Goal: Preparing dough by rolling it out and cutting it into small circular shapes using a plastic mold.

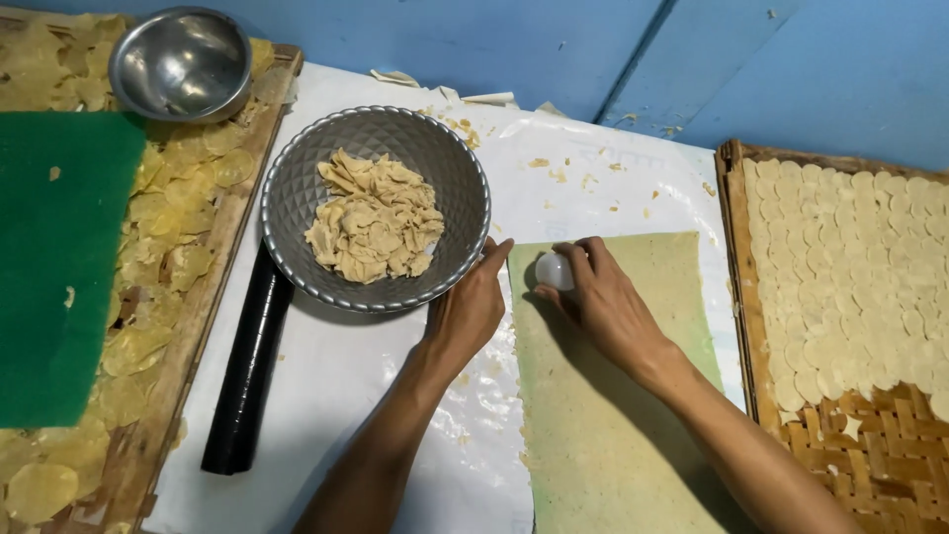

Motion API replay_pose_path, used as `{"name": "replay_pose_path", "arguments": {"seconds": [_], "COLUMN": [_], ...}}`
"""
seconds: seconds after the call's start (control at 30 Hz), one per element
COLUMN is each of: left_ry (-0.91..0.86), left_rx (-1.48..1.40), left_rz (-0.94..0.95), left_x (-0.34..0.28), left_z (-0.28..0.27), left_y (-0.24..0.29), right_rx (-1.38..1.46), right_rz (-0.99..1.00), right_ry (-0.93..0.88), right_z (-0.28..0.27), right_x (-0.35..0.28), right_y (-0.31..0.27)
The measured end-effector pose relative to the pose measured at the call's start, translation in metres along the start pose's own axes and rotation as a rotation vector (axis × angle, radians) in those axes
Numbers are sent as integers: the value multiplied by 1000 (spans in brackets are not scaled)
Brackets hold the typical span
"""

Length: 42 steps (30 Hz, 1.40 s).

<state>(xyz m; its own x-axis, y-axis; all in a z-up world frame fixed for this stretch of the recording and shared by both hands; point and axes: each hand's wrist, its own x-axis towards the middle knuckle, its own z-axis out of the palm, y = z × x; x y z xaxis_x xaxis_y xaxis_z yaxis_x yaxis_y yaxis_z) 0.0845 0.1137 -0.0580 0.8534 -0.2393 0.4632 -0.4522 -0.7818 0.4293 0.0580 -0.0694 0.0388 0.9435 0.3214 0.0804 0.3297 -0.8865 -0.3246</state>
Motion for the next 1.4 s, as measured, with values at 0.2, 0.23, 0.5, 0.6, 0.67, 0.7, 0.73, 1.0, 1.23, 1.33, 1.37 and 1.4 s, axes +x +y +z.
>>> {"name": "replay_pose_path", "arguments": {"seconds": [0.2, 0.23, 0.5, 0.6, 0.67, 0.7, 0.73, 1.0, 1.23, 1.33, 1.37, 1.4], "left_ry": [-25, -25, 21, 14, 17, 28, 22, 59, 63, 51, 53, 55], "left_rx": [-121, -121, -5, 76, 94, 112, 112, 165, 69, 43, 48, 53], "left_rz": [-81, -87, -64, -65, -63, -59, -58, -71, -43, -57, -61, -55], "left_x": [3, 3, 6, 1, 5, 8, 9, 8, 7, 3, 2, 3], "left_z": [-5, -7, -8, 0, -15, -22, -22, -22, -10, -10, -7, -5], "left_y": [1, 1, 4, 4, 12, 16, 15, 16, 7, 7, 6, 5], "right_rx": [-182, -181, -383, -564, -560, -562, -558, -496, -2, 54, 3, -46], "right_rz": [-139, -142, -157, -121, -122, -127, -123, -169, 46, 167, 144, 127], "right_ry": [-82, -86, -155, -144, -128, -105, -107, -166, -166, 27, 6, -6], "right_z": [27, 30, 48, 51, 51, 50, 47, 41, 15, 3, 2, 1], "right_x": [24, 27, 45, 41, 42, 42, 43, 44, 24, 7, 3, -1], "right_y": [11, 12, 14, 11, 7, 5, 9, 12, 24, 33, 32, 33]}}
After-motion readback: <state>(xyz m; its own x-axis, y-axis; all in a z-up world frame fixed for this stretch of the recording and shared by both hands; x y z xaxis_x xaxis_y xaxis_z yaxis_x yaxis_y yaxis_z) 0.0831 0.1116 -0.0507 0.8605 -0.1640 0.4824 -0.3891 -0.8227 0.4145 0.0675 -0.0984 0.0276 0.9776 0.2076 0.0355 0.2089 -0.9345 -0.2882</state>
